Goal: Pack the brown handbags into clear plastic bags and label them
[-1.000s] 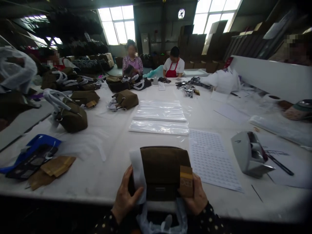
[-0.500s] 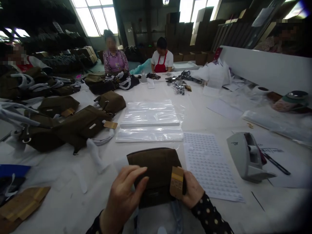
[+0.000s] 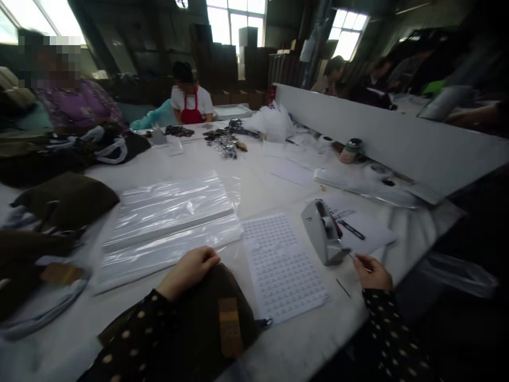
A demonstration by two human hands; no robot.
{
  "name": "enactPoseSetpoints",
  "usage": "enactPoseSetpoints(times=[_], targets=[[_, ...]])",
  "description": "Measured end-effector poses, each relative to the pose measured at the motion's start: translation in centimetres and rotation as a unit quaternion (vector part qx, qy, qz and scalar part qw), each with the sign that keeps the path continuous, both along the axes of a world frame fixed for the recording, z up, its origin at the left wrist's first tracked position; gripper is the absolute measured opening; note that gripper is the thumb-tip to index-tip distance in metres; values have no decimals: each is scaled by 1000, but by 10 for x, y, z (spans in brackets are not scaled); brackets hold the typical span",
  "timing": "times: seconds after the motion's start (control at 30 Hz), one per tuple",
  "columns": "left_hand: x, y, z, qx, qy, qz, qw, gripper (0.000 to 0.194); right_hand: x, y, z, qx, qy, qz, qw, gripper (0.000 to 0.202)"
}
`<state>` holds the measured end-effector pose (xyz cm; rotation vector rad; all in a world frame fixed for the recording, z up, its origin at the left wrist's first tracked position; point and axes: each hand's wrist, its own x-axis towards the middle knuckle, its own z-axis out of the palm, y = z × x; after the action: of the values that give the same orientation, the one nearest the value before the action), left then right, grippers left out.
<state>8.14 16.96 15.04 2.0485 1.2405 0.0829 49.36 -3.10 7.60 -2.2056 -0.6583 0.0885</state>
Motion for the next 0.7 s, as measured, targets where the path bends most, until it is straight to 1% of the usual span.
enactPoseSetpoints(times=[0.1, 0.2, 0.3, 0.4, 0.5, 0.57, 0.6, 0.67, 0.7], targets=[[5, 3, -5, 46, 21, 3, 999, 27, 37, 15, -18, -23, -39, 7, 999, 43], [8, 7, -13, 23, 23, 33, 999, 28, 58, 37, -32, -47, -62, 26, 997, 40], [7, 11, -17, -8, -13, 64, 998, 30, 72, 54, -41, -66, -80, 43, 994, 42], [6, 13, -16, -30, -50, 76, 995, 31, 87, 61, -45, -68, -103, 27, 992, 47], [7, 14, -9, -49, -51, 58, 996, 32, 113, 61, -48, -66, -119, 5, 991, 53], [10, 14, -4, -50, -43, 30, 997, 32, 137, 62, -52, -73, -102, 4, 992, 53], [12, 15, -3, -49, -38, 19, 998, 32, 149, 64, -55, -86, -77, 1, 993, 51], [15, 17, -4, -49, -29, 13, 998, 31, 168, 70, -61, -130, -9, -20, 991, 40], [17, 18, -6, -51, -25, 17, 998, 30, 172, 73, -62, -152, 25, -32, 987, 34]])
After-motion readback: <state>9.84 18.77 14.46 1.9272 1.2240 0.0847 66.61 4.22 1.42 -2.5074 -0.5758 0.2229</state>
